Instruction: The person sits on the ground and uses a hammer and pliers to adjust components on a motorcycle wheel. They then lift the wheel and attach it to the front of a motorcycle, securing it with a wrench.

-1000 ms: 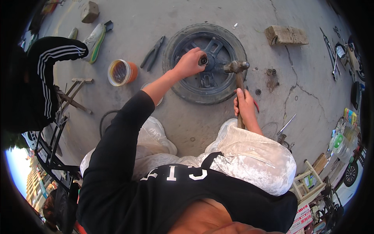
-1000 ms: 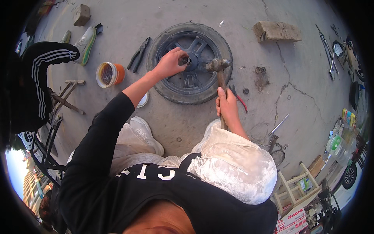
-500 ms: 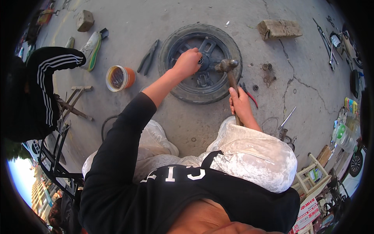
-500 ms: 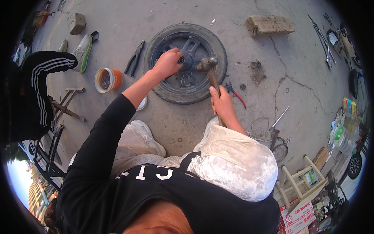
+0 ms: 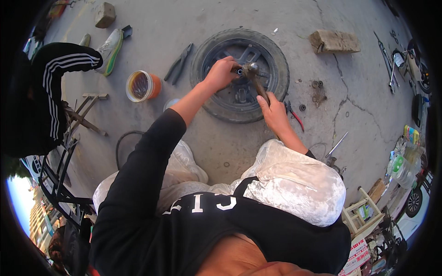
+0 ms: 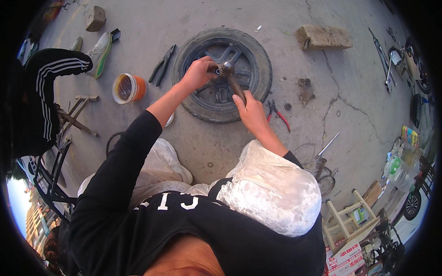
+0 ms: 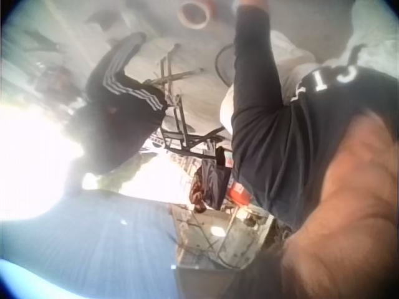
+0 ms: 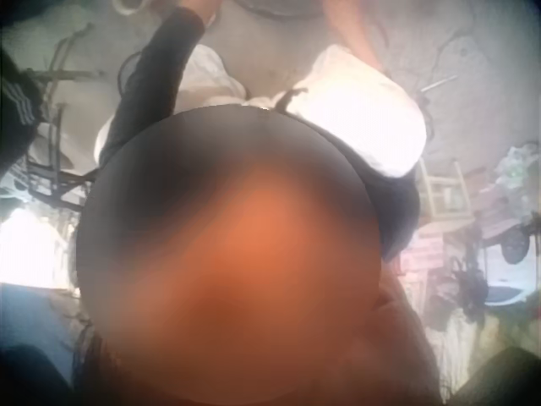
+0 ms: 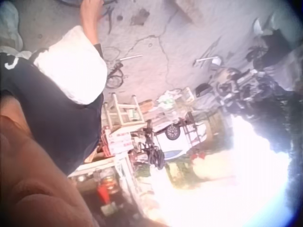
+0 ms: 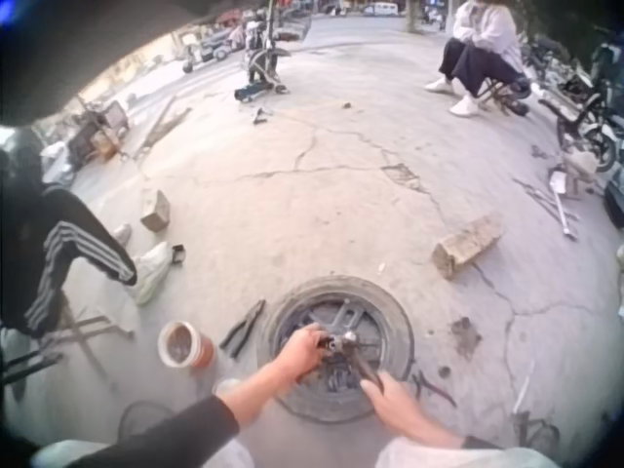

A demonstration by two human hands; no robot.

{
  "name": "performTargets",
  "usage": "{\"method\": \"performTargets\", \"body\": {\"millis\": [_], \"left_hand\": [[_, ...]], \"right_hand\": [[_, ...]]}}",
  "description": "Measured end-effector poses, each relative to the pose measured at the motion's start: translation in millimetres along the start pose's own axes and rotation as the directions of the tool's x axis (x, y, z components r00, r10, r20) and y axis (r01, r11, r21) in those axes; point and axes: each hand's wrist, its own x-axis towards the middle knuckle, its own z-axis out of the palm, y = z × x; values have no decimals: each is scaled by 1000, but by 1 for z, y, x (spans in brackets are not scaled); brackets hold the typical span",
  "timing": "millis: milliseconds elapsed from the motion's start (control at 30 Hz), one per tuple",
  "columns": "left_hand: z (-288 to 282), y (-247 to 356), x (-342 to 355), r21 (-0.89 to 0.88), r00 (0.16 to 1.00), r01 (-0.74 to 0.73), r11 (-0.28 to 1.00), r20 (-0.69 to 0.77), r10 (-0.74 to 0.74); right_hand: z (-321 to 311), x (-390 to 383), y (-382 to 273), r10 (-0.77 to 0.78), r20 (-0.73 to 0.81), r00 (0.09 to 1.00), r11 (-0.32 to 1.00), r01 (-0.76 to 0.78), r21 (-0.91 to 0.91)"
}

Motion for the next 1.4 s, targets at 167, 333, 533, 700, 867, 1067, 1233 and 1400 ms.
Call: {"method": "performTargets", "body": {"millis": [167, 333, 533, 700, 867, 1067, 1233, 1400], "left_hand": [[1, -3, 1, -28, 1000, -10, 1000, 6, 10], [1, -7, 0, -34, 999, -47, 998, -8, 47], [0, -10, -3, -68, 998, -64, 996, -16, 63], [-24, -40, -22, 181, 937, -15, 983, -342, 77], [-25, -44, -34, 190, 938, 85, 978, -347, -14], [5, 13, -27, -592, 775, 556, 584, 114, -622], [24, 10, -27, -854, 758, 443, 272, 194, -623], [34, 13, -20, -914, 712, 385, 128, 206, -671]], "right_hand": [[3, -6, -3, -55, -57, 997, 998, 54, -16], [5, -4, 0, -17, -32, 999, 989, 12, -144], [1, 0, -23, -27, -42, 999, 996, 23, -85], [2, 11, -38, -108, -45, 993, 984, 100, -146], [-3, 28, -40, -17, 109, 994, 943, 53, -329], [-9, 32, -52, 58, 125, 990, 970, -27, -242], [-6, 34, -46, -133, 12, 991, 957, 132, -257], [-5, 48, -30, 3, 58, 998, 960, 14, -281]]}}
